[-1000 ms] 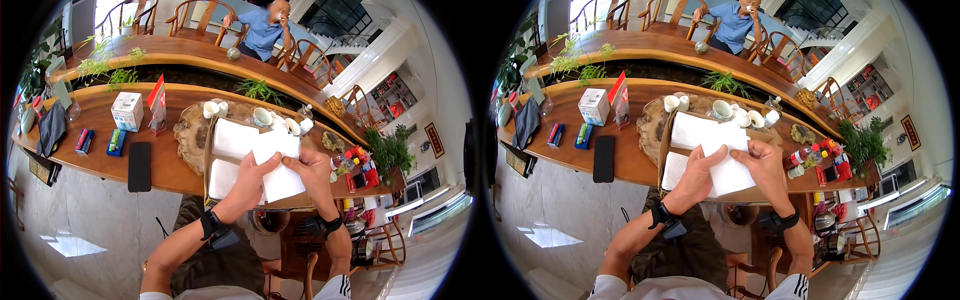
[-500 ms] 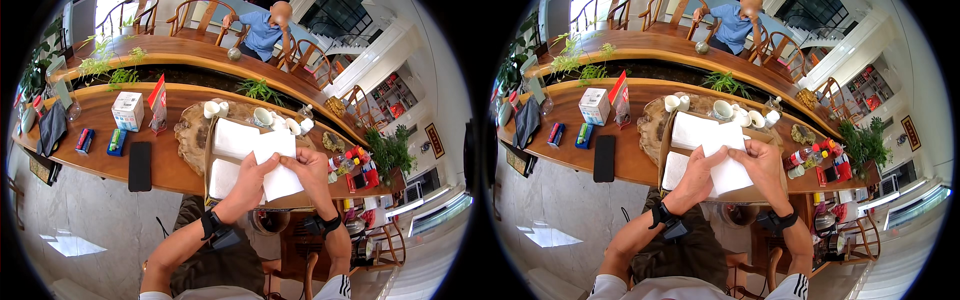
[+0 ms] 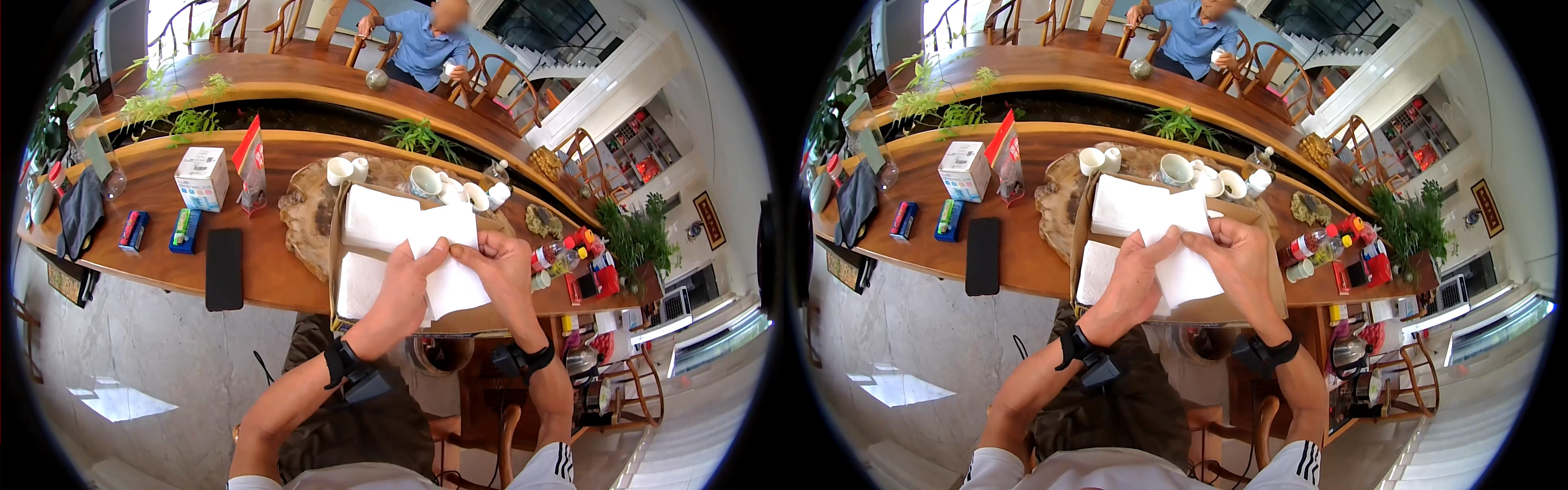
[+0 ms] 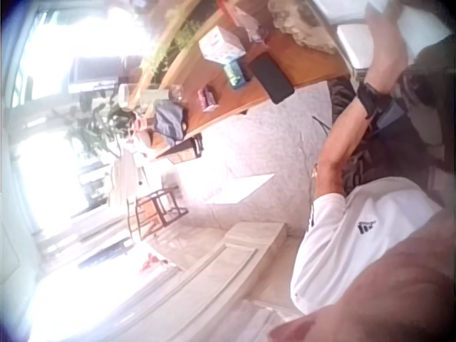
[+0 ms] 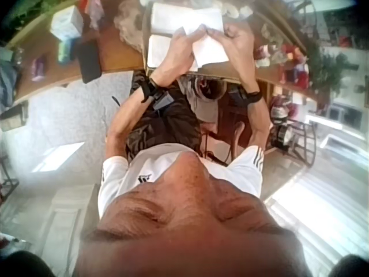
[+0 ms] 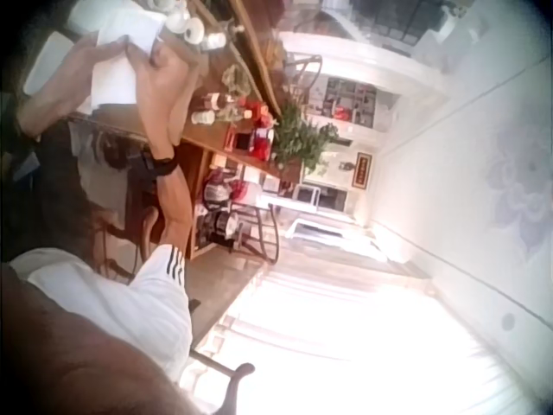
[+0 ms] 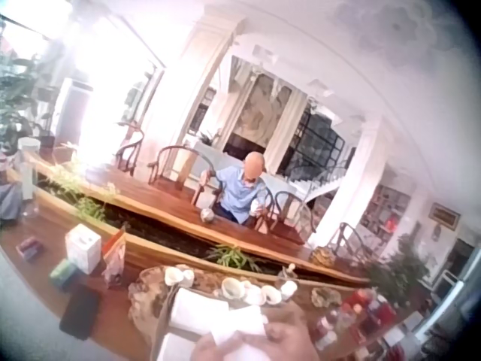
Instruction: Folding white square napkins and placing them into a cardboard box.
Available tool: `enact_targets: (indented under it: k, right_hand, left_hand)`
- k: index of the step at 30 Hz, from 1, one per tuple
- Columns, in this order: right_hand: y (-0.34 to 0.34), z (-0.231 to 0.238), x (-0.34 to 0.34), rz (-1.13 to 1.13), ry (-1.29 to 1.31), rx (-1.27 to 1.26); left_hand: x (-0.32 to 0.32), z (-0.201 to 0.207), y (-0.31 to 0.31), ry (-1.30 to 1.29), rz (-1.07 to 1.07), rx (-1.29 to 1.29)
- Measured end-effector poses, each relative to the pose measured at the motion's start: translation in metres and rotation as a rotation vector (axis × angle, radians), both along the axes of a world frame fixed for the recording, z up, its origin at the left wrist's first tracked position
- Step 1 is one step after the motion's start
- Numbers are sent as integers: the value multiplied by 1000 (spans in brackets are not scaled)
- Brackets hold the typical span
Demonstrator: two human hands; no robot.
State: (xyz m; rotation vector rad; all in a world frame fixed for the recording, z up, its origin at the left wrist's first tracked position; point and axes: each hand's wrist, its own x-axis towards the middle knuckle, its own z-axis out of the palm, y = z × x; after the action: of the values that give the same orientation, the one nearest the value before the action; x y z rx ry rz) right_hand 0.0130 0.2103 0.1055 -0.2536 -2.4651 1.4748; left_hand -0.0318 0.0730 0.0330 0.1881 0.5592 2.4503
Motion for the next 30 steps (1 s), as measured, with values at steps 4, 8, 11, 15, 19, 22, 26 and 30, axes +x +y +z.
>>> enact_targets:
  k: [4, 8, 11, 15, 19, 22, 26, 30]
  right_hand:
    - [-5, 0, 0, -25, 14, -21]
    - [-4, 3, -1, -28, 5, -48]
    - [-6, 8, 0, 22, 2, -6]
    - [-4, 2, 2, 36, 55, -68]
    - [3, 1, 10, -12, 119, -10]
    - [10, 2, 17, -14, 79, 3]
    - [27, 1, 24, -43, 45, -76]
    - [56, -7, 11, -80, 49, 21]
  left_hand:
    - [0, -1, -2, 16, 5, -3]
    - [-2, -1, 3, 12, -1, 18]
    - [-3, 0, 0, -5, -7, 11]
    - [-5, 0, -1, -12, -15, -9]
    - [-8, 5, -7, 22, -14, -48]
    - [-13, 3, -8, 33, -9, -23]
    - [-18, 6, -9, 33, -15, -19]
    - [-24, 7, -17, 89, 0, -26]
